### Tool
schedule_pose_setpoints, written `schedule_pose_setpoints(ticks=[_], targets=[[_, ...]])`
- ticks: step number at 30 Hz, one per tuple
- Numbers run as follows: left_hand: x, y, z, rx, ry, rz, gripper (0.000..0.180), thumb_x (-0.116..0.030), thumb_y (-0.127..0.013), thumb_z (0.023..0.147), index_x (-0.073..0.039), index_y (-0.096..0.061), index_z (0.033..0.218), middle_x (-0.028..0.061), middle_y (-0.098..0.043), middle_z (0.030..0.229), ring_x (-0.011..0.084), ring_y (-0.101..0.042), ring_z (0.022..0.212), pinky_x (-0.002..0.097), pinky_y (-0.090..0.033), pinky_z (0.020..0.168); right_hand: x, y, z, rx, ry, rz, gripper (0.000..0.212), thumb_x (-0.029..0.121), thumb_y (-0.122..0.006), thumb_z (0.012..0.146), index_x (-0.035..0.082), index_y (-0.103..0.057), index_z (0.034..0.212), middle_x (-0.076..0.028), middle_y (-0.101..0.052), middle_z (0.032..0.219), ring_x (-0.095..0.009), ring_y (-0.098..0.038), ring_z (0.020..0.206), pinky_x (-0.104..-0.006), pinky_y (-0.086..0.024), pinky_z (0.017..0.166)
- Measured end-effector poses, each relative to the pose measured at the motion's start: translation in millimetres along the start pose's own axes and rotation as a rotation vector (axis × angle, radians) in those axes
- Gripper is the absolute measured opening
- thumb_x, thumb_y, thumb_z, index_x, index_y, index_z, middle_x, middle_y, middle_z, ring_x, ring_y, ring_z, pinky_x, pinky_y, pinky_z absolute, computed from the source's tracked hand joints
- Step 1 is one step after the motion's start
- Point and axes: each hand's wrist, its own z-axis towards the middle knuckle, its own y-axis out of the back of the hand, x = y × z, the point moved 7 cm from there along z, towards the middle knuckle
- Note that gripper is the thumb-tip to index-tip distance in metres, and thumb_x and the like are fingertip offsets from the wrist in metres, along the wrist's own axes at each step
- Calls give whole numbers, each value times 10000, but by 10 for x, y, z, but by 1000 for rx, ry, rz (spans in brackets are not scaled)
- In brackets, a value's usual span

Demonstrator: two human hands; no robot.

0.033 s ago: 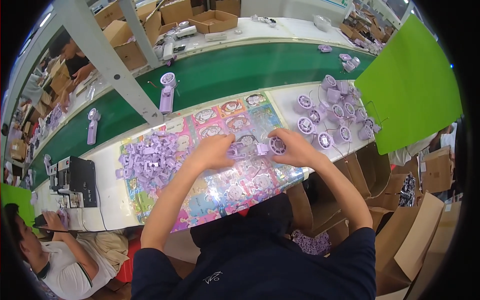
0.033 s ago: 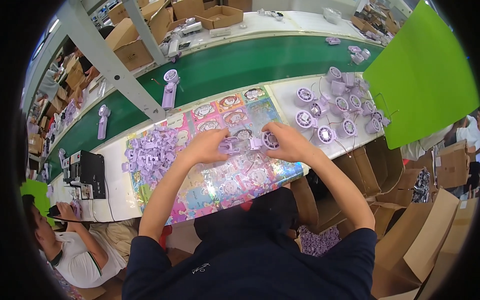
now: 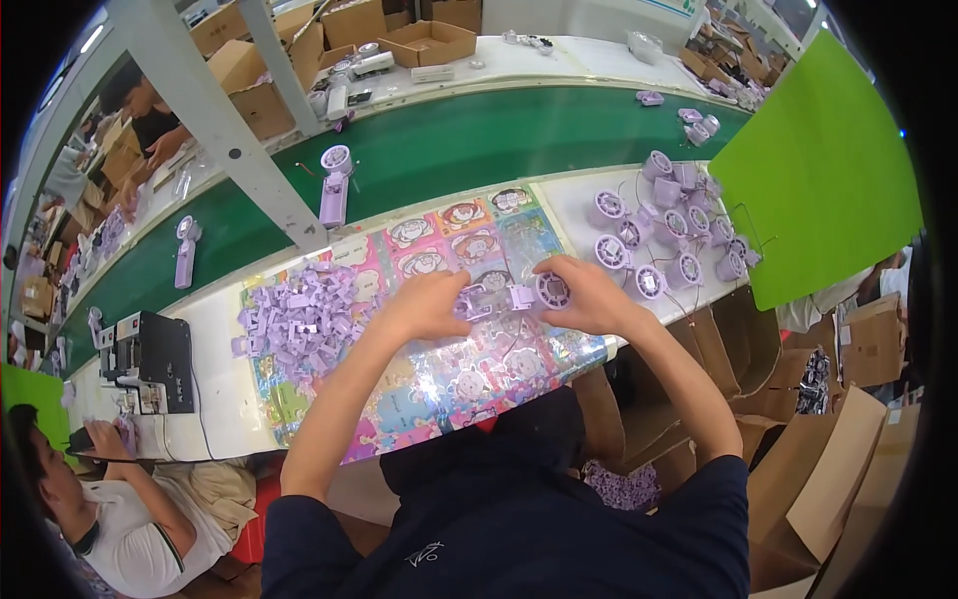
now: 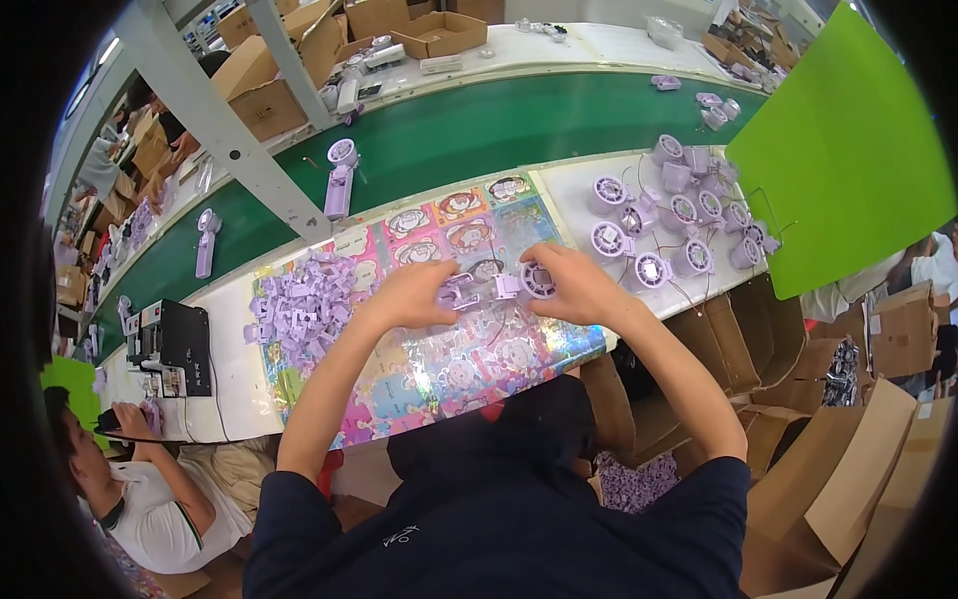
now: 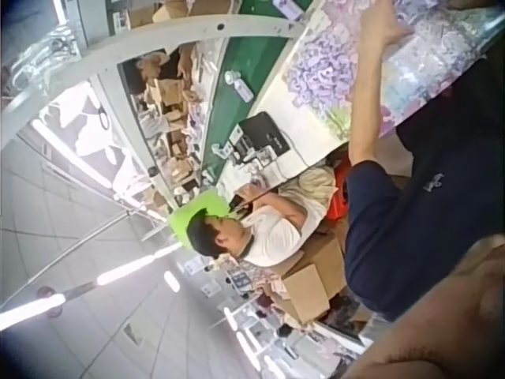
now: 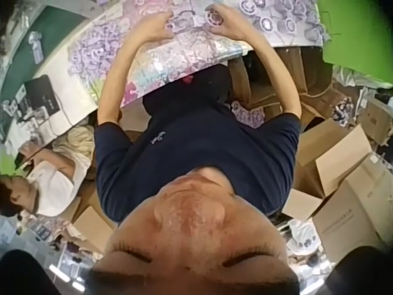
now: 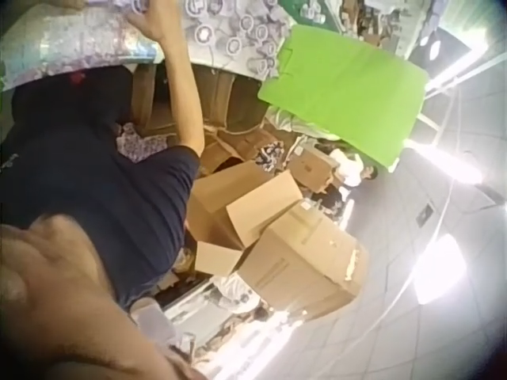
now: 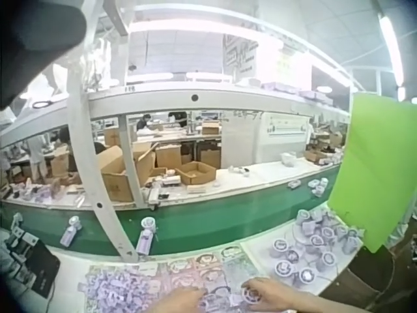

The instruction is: The person places plastic components on the table, assembles handheld fans by connecting fan heads, brackets, and handle casings together by hand, and places the assembled fans onto the conveyor belt.

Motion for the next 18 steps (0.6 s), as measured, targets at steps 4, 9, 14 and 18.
schedule_pose_setpoints(ticks=[4,9,14,18], targets=[[-21,-58,-49,-32,-6,-166,655,-343,-804,678,-53,-652,1245,220,-680,1141,406,-650,1102,476,-524,957,348,13,55,-58,86,-41,573,179,-820,754,58,-599,1270,-143,-620,1230,-357,-639,1098,-432,-544,909],[-119,-40,-37,13,-33,-357,671,-302,-847,650,-65,-676,1254,228,-712,1151,383,-674,1100,446,-527,967,537,-47,98,-114,199,-159,610,141,-815,753,64,-597,1317,-125,-610,1269,-344,-628,1142,-430,-552,905],[-125,37,-85,-42,-119,-439,541,-325,-841,716,-65,-717,1174,214,-731,1091,385,-690,1050,439,-541,912,678,-83,73,-168,270,-299,624,121,-805,720,54,-592,1303,-119,-606,1259,-324,-632,1125,-425,-571,864],[-126,105,-105,-131,-60,-537,370,-287,-772,815,-39,-742,1088,202,-743,994,362,-714,939,411,-546,863,755,-62,69,-259,273,-363,638,119,-809,702,36,-599,1298,-121,-611,1261,-308,-633,1112,-405,-579,835]])
